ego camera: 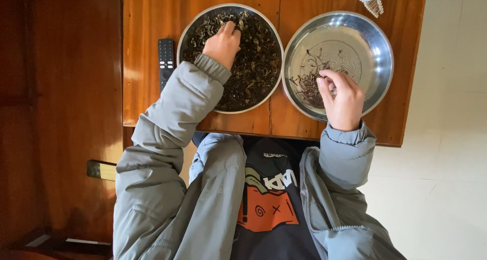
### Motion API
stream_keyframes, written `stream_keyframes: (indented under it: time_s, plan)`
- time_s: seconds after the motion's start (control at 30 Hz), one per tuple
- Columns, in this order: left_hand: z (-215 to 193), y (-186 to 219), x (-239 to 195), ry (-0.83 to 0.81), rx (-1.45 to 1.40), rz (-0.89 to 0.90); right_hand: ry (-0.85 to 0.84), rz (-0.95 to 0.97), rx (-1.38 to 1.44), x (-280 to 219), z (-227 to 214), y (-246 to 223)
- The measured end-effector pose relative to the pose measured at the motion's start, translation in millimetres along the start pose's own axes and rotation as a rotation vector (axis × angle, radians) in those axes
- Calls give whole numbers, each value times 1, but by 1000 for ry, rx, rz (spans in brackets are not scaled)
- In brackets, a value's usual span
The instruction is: Sorting dried tea leaves by hand to remove stems and debris into a separate metal tray.
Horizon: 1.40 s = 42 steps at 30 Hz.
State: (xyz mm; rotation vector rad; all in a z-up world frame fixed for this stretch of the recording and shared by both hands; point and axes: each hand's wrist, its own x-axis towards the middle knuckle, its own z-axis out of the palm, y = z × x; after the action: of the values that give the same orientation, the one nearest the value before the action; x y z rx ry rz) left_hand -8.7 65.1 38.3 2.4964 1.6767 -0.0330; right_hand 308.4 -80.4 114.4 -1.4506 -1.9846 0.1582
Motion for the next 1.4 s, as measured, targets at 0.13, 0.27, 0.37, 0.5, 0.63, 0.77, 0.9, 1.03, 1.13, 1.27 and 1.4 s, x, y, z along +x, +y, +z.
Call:
stream_keyframes:
  time_s: [0.13,0.27,0.37,0.5,0.63,0.77,0.9,1.03,1.13,1.27,1.4]
  plan:
    - [-6,-8,-1,19,-72,-23,1,-1,11,1,0,-1]
    - [-29,1,-10,22,-160,-12,-10,-3,31,2,1,-1]
    - [-42,21,-13,-90,-180,-18,-14,-5,41,2,2,-2]
    - [-20,37,-6,-148,-158,-8,-19,-12,37,3,2,-3]
    - [43,27,7,121,-58,103,-30,-4,34,3,3,-4]
    - [61,23,5,288,-86,151,-38,-10,39,2,3,-4]
    - [48,27,-6,270,-99,162,-51,-18,55,4,3,-5]
    - [57,21,-9,286,-57,206,-59,-14,44,4,7,-2]
    - [39,23,-21,99,-188,123,-23,32,139,5,12,-5]
    - [41,15,-33,159,-264,135,-76,8,149,5,29,-5]
    - [41,31,-36,250,-310,199,-92,-45,148,2,58,0]
